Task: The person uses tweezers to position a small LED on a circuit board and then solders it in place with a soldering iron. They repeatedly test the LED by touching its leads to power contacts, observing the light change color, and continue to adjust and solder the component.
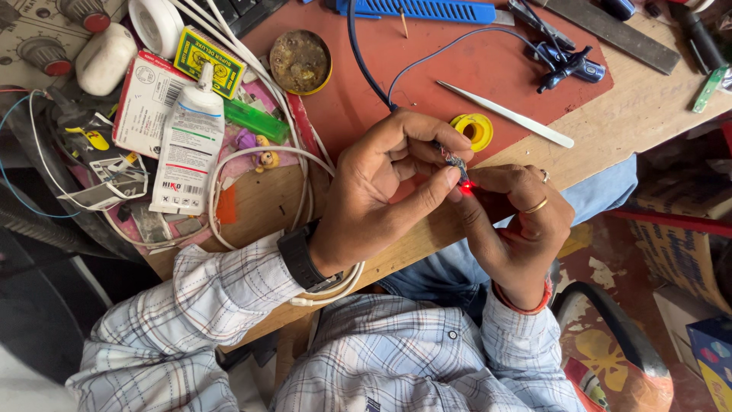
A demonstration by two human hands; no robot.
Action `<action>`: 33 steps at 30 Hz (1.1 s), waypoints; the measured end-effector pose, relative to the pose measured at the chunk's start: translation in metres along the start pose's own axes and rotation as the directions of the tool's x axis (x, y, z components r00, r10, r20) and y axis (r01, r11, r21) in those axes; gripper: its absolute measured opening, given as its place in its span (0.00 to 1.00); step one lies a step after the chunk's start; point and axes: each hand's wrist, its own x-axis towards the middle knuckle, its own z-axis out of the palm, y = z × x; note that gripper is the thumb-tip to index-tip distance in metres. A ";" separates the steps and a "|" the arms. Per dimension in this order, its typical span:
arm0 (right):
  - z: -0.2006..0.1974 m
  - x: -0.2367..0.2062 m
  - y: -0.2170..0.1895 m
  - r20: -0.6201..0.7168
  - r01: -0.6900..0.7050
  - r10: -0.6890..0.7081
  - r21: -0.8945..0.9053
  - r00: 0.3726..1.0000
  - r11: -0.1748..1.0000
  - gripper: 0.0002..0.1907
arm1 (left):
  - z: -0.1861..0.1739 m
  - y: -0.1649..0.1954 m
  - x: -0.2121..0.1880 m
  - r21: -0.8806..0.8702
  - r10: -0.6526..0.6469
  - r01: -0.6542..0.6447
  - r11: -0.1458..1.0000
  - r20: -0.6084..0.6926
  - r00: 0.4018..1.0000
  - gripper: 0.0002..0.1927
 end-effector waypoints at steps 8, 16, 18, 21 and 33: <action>0.001 0.001 -0.002 -0.008 -0.007 0.007 -0.014 1.000 1.000 0.10 | 0.000 0.000 0.000 0.003 -0.004 0.004 1.000 -0.002 1.000 0.09; 0.000 0.001 -0.004 0.002 -0.032 0.032 0.004 0.999 0.999 0.09 | 0.000 0.000 0.001 -0.022 -0.012 0.011 1.000 -0.007 1.000 0.09; 0.000 0.001 -0.003 0.005 -0.033 0.033 0.006 0.999 0.999 0.09 | 0.000 0.001 0.001 -0.014 -0.006 0.006 1.000 -0.001 1.000 0.09; 0.000 0.001 -0.003 0.003 -0.029 0.029 0.005 1.000 1.000 0.09 | 0.000 0.001 0.001 -0.011 0.001 -0.001 1.000 0.002 1.000 0.09; 0.001 0.002 -0.004 -0.009 -0.029 0.029 -0.011 1.000 1.000 0.10 | 0.000 0.002 0.001 0.010 -0.001 0.001 1.000 0.005 1.000 0.12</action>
